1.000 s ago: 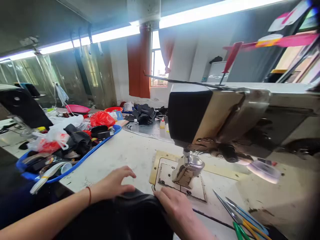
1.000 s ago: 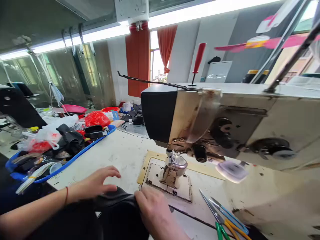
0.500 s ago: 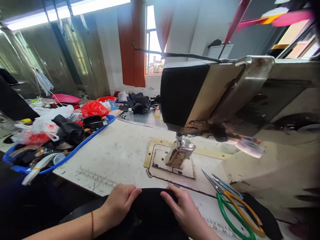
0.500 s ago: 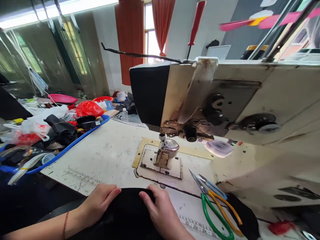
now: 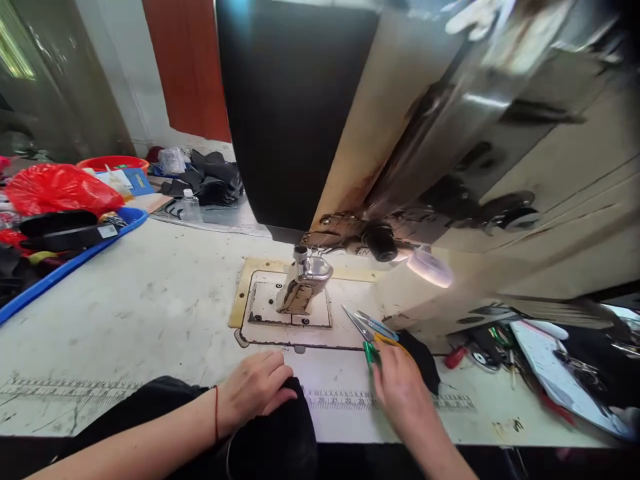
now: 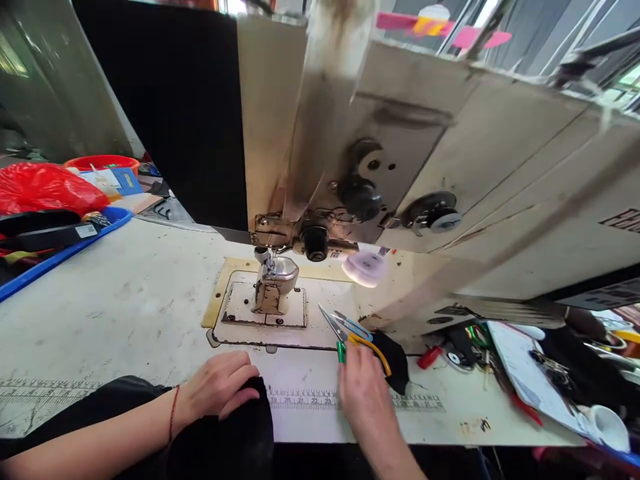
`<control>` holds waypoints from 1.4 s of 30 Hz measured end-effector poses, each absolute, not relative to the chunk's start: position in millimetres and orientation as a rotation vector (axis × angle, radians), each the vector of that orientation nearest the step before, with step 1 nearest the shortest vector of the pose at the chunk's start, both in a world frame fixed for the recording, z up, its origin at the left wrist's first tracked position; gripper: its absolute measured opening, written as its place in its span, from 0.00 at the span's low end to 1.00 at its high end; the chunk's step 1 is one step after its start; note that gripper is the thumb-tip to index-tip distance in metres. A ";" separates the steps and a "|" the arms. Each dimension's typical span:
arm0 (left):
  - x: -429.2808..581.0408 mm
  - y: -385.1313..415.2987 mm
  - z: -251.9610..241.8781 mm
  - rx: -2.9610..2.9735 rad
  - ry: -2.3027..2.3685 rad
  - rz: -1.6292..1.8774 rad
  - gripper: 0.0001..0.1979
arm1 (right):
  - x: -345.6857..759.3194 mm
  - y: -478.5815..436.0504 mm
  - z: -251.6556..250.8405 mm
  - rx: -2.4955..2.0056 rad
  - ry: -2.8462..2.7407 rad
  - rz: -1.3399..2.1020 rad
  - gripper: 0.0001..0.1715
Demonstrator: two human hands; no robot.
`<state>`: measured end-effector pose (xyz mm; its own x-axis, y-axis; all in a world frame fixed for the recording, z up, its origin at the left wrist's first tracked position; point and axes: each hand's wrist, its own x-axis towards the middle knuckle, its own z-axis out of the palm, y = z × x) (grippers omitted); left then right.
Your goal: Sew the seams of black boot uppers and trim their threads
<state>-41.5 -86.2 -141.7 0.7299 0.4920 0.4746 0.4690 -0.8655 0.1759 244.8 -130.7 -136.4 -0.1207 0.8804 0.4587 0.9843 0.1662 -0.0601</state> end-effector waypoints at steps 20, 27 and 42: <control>-49.9 -83.0 -137.8 2.663 0.720 0.554 0.11 | 256.2 -127.8 -74.0 -1.509 -2.852 0.035 0.11; -46.0 -83.8 -141.4 2.722 0.698 0.629 0.10 | 253.7 -112.3 -78.5 -1.334 -2.991 -0.092 0.08; -51.5 -76.5 -128.9 2.353 0.748 0.491 0.06 | 228.3 -104.6 -78.3 -1.396 -3.091 0.020 0.05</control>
